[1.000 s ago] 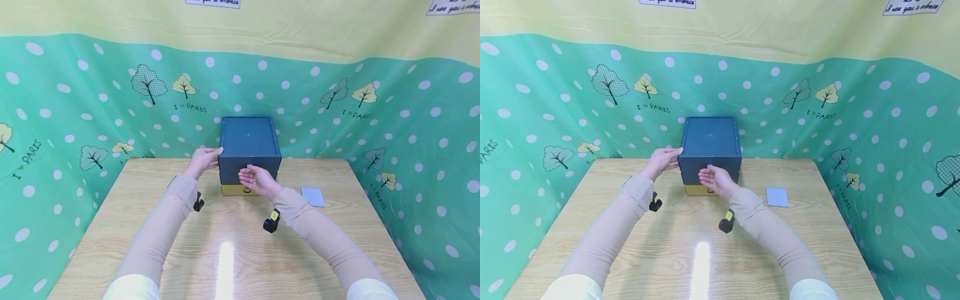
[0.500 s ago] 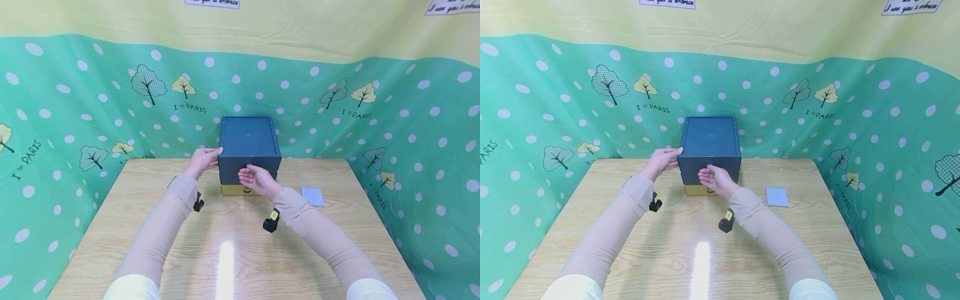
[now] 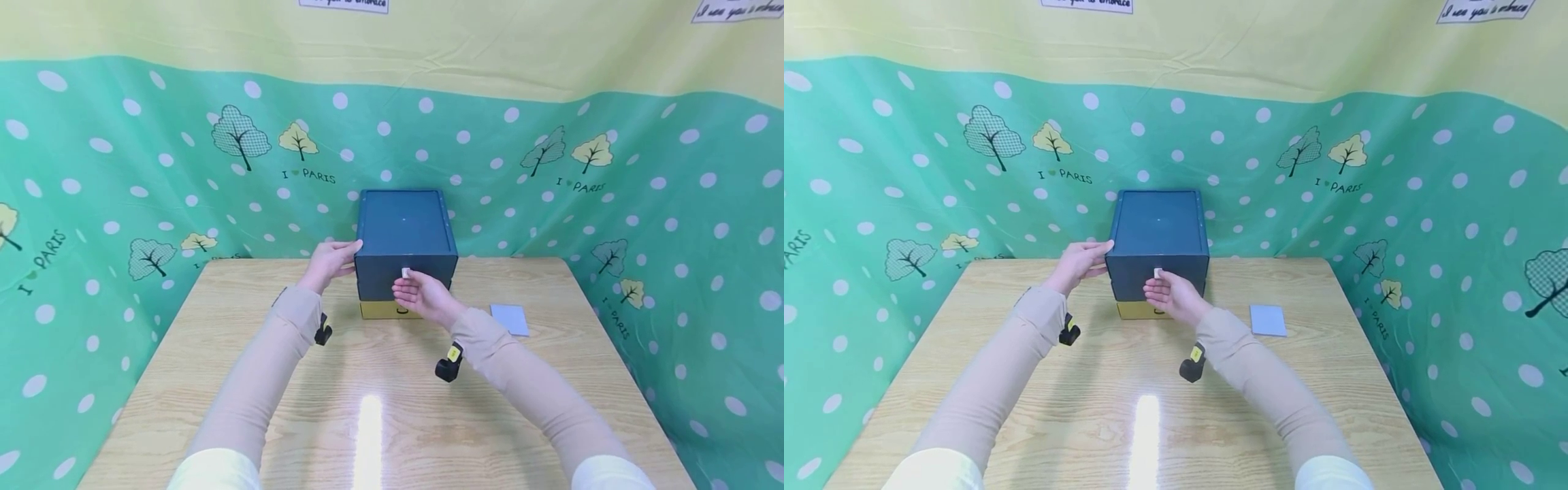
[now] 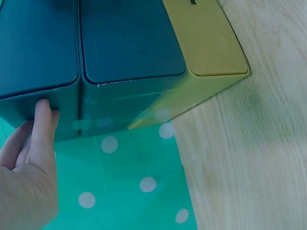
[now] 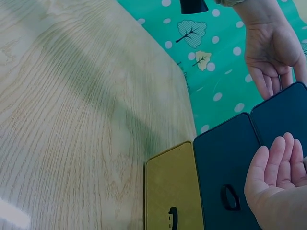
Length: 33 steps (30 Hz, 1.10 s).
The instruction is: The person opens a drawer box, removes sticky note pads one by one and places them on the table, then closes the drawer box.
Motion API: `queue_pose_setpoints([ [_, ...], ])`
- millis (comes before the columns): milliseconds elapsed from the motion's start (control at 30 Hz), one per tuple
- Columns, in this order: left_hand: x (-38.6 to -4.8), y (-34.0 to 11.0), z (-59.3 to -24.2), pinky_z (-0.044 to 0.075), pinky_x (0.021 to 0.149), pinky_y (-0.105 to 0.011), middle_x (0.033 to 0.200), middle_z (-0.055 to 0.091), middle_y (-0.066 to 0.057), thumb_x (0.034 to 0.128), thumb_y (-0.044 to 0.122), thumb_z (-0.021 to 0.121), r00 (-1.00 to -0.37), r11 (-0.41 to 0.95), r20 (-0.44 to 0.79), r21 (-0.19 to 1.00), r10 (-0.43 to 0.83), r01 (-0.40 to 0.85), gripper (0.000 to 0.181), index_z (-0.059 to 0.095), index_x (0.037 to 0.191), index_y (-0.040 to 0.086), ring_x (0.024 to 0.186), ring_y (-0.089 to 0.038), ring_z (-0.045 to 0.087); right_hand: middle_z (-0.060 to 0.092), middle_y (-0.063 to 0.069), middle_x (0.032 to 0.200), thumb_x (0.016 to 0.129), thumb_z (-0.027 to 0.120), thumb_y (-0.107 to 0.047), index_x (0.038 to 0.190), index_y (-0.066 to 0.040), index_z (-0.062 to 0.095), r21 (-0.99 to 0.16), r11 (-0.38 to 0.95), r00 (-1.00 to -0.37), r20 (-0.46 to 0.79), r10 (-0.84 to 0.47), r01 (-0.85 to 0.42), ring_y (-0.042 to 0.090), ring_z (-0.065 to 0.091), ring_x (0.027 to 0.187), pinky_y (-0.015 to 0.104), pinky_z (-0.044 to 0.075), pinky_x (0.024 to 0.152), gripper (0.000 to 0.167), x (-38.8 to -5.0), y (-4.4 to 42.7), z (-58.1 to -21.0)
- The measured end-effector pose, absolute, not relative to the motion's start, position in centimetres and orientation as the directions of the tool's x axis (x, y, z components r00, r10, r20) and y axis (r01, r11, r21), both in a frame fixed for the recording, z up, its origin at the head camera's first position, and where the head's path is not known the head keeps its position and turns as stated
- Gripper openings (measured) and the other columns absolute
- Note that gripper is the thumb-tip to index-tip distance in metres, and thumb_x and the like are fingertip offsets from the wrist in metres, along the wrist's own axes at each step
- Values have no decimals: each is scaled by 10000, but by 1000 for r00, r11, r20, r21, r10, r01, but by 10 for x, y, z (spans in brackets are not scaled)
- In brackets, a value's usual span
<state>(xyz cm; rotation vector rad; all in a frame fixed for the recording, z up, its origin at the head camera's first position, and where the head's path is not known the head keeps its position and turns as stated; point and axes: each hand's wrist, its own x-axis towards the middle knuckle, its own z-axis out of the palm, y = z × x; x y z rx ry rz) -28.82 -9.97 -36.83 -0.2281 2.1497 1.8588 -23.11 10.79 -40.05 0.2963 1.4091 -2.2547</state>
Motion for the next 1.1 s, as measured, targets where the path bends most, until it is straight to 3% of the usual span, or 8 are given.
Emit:
queue_pose_setpoints([
  [267, -288, -100, -369, 511, 987, -363, 1436, 448, -156, 925, 306, 619, -944, 140, -323, 940, 67, -311, 536, 495, 1357, 15, 1278, -305, 486, 607, 45, 847, 1043, 331, -241, 906, -37, 554, -788, -356, -859, -408, -310, 503, 145, 607, 848, 377, 397, 1101, 332, -229, 114, -404],
  [500, -289, -101, -370, 507, 993, -364, 1431, 456, -155, 922, 312, 622, -942, 141, -328, 938, 64, -317, 536, 499, 1354, 19, 1274, -304, 492, 627, 28, 804, 1037, 333, -202, 862, -61, 582, -781, -347, -845, -405, -349, 519, 127, 611, 801, 247, 540, 788, 335, -224, 120, -407],
  [600, -289, -101, -370, 505, 995, -365, 1415, 473, -167, 920, 313, 627, -944, 145, -325, 939, 65, -313, 539, 500, 1352, 17, 1262, -308, 506, 633, 22, 801, 1035, 332, -188, 873, -60, 577, -777, -350, -841, -404, -361, 523, 121, 617, 792, 232, 549, 751, 320, -222, 123, -409],
  [733, -288, -100, -370, 503, 996, -368, 1407, 478, -179, 921, 308, 626, -945, 144, -320, 940, 70, -308, 542, 493, 1355, 11, 1256, -311, 512, 649, 16, 804, 1037, 324, -169, 922, -54, 559, -777, -347, -835, -393, -385, 526, 111, 629, 785, 229, 559, 748, 286, -219, 129, -413],
  [967, -288, -99, -368, 506, 993, -374, 1413, 469, -183, 915, 310, 633, -945, 135, -320, 941, 69, -309, 547, 501, 1346, 2, 1262, -320, 503, 654, -2, 844, 1036, 339, -170, 917, -87, 577, -778, -325, -821, -397, -411, 538, 94, 625, 795, 274, 507, 941, 279, -213, 138, -425],
  [1100, -287, -99, -368, 498, 1002, -373, 1430, 448, -183, 921, 305, 625, -946, 138, -316, 943, 76, -304, 547, 490, 1351, -6, 1277, -326, 486, 642, -7, 841, 1028, 361, -165, 911, -96, 569, -779, -312, -821, -417, -390, 544, 97, 615, 814, 257, 531, 873, 249, -211, 139, -434],
])
